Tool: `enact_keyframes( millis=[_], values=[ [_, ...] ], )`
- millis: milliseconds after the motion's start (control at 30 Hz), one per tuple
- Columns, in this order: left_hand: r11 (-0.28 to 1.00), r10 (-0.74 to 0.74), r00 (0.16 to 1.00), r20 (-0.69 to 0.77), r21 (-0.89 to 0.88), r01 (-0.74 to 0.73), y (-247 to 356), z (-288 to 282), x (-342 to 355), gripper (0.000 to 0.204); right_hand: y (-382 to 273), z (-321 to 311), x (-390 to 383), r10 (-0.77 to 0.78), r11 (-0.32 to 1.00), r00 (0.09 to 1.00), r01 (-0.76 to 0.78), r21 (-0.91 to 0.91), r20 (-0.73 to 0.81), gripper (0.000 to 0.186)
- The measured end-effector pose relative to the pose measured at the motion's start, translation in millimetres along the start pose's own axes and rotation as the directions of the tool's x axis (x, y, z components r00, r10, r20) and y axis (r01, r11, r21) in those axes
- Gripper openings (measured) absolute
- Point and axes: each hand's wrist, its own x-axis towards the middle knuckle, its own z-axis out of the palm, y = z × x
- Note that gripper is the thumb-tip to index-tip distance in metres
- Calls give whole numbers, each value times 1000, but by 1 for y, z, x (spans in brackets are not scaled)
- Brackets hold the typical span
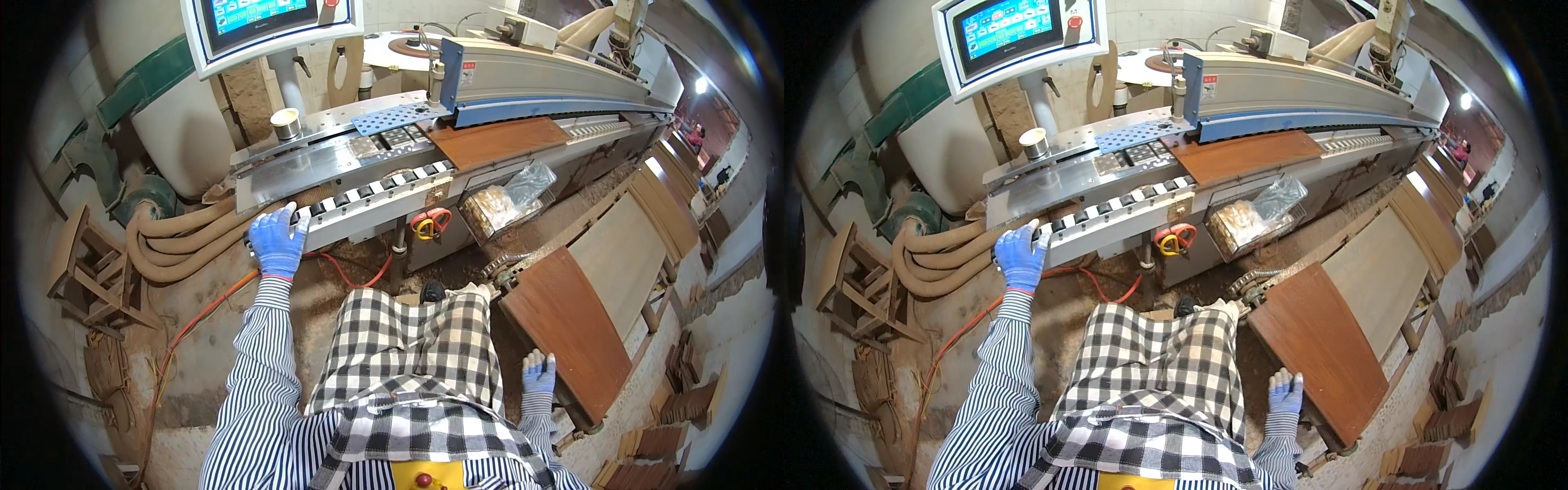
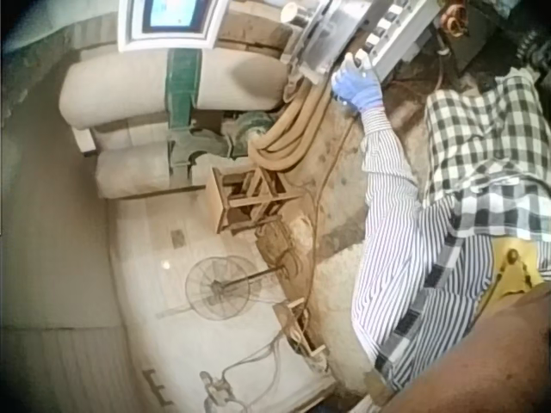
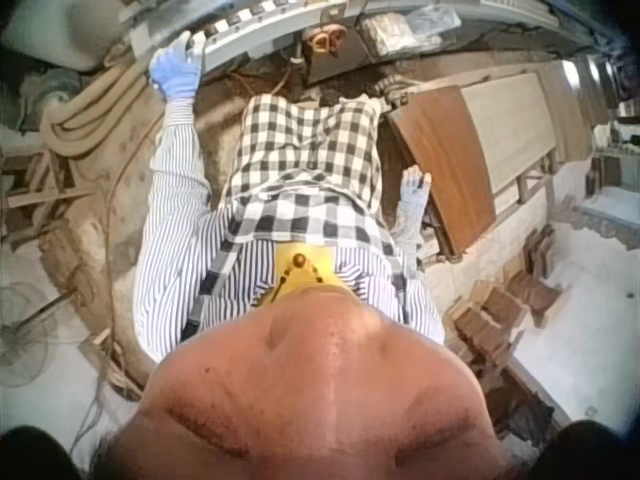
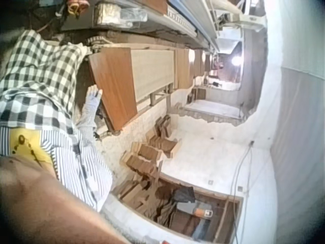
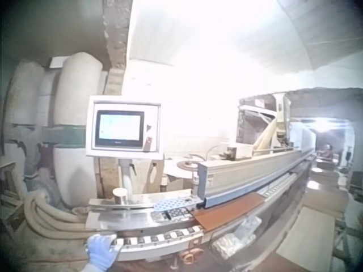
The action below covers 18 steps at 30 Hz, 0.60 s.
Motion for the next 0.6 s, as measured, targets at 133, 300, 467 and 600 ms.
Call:
enact_keyframes(
  millis=[133, 300, 467, 600],
  values=[
    [1000, 9, 1000, 26, -13, -9, -1, -4, 2, 39, -4, -23, 6, -127, 921, 992, 127, 367, -23, 63],
    [1000, 18, 1000, 22, -12, -18, -3, -1, -1, 40, -30, -35, -5, -221, 907, 967, 251, 338, -127, 61],
    [998, 51, 997, 66, -32, -49, -8, -1, -2, 44, -55, -7, -51, -343, 926, 939, 337, 169, 9, 60],
    [995, 89, 992, 90, -51, -85, -10, -9, -5, 53, -56, -8, -61, -317, 948, 942, 310, 74, 113, 56]
  ],
)
